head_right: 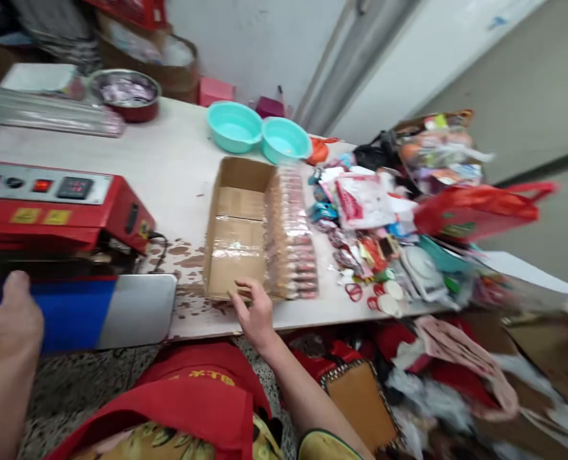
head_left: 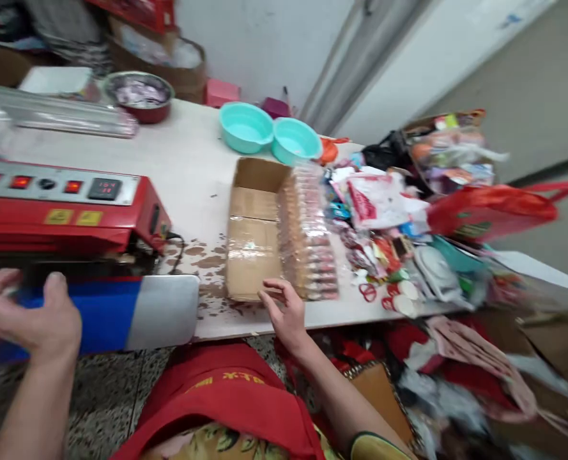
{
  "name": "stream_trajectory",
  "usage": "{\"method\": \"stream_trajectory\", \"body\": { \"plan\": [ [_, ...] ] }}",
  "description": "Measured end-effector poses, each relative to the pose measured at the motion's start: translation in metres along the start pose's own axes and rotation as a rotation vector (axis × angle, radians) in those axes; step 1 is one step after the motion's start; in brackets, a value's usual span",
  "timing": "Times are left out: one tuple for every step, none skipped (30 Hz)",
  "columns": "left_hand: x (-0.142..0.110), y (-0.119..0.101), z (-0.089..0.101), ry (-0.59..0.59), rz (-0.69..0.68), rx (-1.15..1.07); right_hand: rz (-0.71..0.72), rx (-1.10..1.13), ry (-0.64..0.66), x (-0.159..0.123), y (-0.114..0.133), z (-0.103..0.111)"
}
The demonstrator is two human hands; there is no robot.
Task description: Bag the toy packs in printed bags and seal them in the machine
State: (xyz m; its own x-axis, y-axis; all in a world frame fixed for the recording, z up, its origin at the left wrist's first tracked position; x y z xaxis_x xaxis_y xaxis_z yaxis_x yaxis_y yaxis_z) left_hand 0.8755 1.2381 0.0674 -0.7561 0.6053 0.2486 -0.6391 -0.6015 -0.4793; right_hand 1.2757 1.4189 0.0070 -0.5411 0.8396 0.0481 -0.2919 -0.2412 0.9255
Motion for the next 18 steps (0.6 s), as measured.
{"method": "stream_trajectory", "body": {
  "plan": [
    [-0.019,-0.032,-0.017,-0.002,-0.070,-0.079,0.073,-0.120,-0.098,-0.018,0.003,0.037],
    [-0.038,-0.067,-0.040,0.041,-0.152,-0.168,0.137,-0.246,-0.205,-0.037,0.006,0.074],
    [-0.058,-0.105,-0.069,0.147,-0.251,-0.234,0.179,-0.364,-0.306,-0.056,0.004,0.108],
    [-0.079,-0.145,-0.104,0.313,-0.360,-0.283,0.190,-0.460,-0.383,-0.072,-0.002,0.140],
    [-0.104,-0.185,-0.138,0.503,-0.501,-0.285,0.171,-0.521,-0.426,-0.084,-0.015,0.167],
    [-0.129,-0.218,-0.167,0.652,-0.623,-0.249,0.128,-0.543,-0.418,-0.090,-0.034,0.189],
    [-0.152,-0.243,-0.192,0.776,-0.721,-0.185,0.072,-0.527,-0.377,-0.092,-0.057,0.204],
    [-0.172,-0.260,-0.212,0.876,-0.798,-0.098,0.007,-0.479,-0.311,-0.090,-0.083,0.213],
    [-0.188,-0.270,-0.229,0.955,-0.842,-0.002,-0.059,-0.404,-0.242,-0.087,-0.110,0.216],
    [-0.199,-0.274,-0.243,1.030,-0.854,0.099,-0.122,-0.310,-0.187,-0.083,-0.136,0.214],
    [-0.207,-0.273,-0.255,1.106,-0.842,0.207,-0.176,-0.202,-0.143,-0.079,-0.160,0.208],
    [-0.213,-0.268,-0.264,1.173,-0.808,0.311,-0.211,-0.080,-0.101,-0.073,-0.180,0.197],
    [-0.216,-0.262,-0.270,1.223,-0.762,0.405,-0.223,0.050,-0.060,-0.066,-0.195,0.184],
    [-0.216,-0.255,-0.274,1.250,-0.718,0.480,-0.210,0.177,-0.019,-0.058,-0.204,0.170],
    [-0.215,-0.250,-0.275,1.257,-0.684,0.533,-0.176,0.290,0.018,-0.050,-0.209,0.156],
    [-0.213,-0.247,-0.275,1.249,-0.666,0.562,-0.134,0.381,0.050,-0.042,-0.210,0.145],
    [-0.210,-0.245,-0.275,1.235,-0.657,0.572,-0.094,0.447,0.069,-0.036,-0.209,0.137],
    [-0.207,-0.244,-0.274,1.219,-0.648,0.575,-0.067,0.486,0.076,-0.032,-0.207,0.132]
  ]
}}
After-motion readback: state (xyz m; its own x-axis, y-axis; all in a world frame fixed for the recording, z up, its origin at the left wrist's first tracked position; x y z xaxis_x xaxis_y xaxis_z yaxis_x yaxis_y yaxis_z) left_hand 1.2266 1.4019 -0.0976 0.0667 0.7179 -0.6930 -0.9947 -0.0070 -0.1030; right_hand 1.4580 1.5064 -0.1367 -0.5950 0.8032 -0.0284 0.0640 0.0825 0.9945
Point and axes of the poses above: each hand's wrist, its own x-axis towards the middle knuckle, its own z-axis out of the back of the hand, y = z × x, the point moved 10 cm from there along x, towards the middle knuckle, and after that the axes turned 15 degrees about y, right-handed, at the moved point
